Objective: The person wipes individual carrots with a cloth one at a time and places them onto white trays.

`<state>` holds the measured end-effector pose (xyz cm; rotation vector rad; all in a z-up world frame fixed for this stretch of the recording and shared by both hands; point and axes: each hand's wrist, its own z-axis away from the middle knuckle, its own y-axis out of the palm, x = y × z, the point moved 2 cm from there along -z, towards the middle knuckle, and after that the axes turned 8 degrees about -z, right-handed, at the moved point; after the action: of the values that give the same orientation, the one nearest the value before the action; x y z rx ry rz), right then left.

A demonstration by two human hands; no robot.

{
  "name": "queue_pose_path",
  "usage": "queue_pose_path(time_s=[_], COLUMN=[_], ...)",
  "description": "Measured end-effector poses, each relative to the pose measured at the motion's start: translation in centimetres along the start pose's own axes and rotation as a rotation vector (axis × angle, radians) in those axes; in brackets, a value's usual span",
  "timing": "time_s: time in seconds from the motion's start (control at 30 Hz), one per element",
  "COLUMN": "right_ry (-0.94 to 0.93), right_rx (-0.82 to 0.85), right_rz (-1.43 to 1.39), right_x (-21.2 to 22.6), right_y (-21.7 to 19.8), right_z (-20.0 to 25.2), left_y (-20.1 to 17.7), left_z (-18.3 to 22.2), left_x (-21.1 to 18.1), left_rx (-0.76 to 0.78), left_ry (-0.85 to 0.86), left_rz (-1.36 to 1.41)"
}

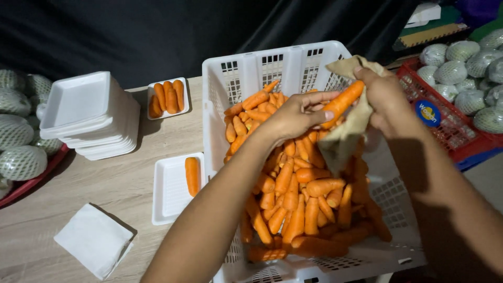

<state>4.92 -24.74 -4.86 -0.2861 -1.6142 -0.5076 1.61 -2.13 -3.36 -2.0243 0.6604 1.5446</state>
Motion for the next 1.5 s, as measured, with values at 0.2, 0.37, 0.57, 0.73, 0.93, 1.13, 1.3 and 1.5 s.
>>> queue_pose_path(time_s=[0.2,0.37,0.57,0.73,0.93,1.13,1.3,1.5], right_ry=[0.143,-0.169,-0.493,-0.398,-0.648,-0.534,-0.56,-0.535], right_rx=[0.047,0.178,0.428,0.445,0.225,0.112,0.035,0.027], right_rz=[-0.14,0.052,0.431,0.33,0.437,0.438,0.411,0.359], right_x=[4.7,5.0,5.6,6.0,4.9,5.2,3.8,3.0], right_y=[2.1,5.4,8.1,7.9,5.9,5.3,4.5,3.9], right_z=[6.2,8.4,12.7,12.9,10.3,9.5,8.3,6.4], left_y=[-0.2,-2.1,-3.0,-2.0,-1.2,-1.3,-1.3,-2.0], left_z=[0.7,-0.2,-1.3,0.1,-0.1,-0.6,-0.3,-1.1], left_x=[-1.0,-1.4,0.9,-1.8,-1.7,0.7,1.0,3.1], left_rx=[0.019,-0.122,-0.28,-0.253,-0.136,-0.124,-0.057,-0.011], left_ry=[-0.056,-0.192,-0.149,-0.202,-0.146,-0.135,-0.174,-0.202], left_rz=[0.319,0.505,0.425,0.349,0.262,0.154,0.15,0.186])
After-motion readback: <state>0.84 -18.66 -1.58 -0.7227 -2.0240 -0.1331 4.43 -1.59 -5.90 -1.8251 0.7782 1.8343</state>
